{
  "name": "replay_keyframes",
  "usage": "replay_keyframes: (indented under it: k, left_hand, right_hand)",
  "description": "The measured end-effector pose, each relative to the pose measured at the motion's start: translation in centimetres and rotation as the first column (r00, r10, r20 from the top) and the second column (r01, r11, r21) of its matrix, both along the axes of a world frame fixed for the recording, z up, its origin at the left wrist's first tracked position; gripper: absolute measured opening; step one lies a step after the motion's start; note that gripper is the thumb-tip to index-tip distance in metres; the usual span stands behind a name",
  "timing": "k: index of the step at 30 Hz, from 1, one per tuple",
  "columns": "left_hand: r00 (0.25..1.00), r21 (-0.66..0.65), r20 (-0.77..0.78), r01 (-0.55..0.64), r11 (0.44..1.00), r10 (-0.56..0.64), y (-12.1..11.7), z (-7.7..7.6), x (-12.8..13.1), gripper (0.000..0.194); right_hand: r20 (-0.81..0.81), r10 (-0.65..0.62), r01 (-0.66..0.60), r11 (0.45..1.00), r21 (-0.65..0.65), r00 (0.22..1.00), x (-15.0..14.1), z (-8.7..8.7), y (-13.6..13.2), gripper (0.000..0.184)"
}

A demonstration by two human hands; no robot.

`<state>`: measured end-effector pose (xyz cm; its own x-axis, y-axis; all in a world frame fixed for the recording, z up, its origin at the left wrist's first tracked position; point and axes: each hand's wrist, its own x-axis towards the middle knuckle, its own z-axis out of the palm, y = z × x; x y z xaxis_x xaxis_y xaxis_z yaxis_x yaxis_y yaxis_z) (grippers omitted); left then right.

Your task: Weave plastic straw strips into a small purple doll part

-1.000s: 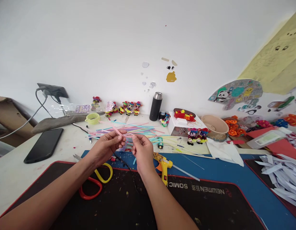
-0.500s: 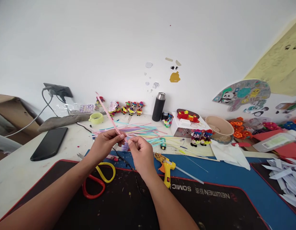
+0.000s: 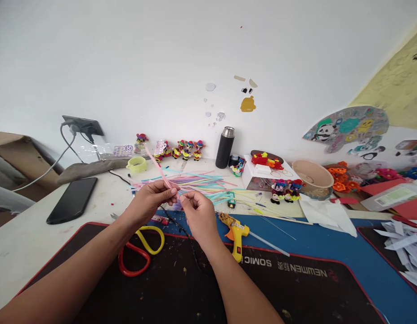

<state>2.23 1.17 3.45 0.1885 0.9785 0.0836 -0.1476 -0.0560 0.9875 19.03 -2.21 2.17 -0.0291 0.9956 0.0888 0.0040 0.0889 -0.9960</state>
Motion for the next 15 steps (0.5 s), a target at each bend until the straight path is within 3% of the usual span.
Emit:
replay_keyframes:
  k: [6, 15]
  left_hand:
    - [0.998, -0.005, -0.038, 0.042, 0.999, -0.042, -0.21, 0.08, 0.23, 0.033]
    - [0.991, 0.024, -0.131, 0.038, 0.999, -0.035, -0.17, -0.05, 0.30, 0.040]
  right_hand:
    - [-0.190, -0.045, 0.025, 0.994, -0.106, 0.981, 0.05, -0.07, 0.50, 0.029]
    - [-0.073, -0.061, 0.058, 0.998, -0.038, 0.995, 0.08, 0.25, 0.17, 0.024]
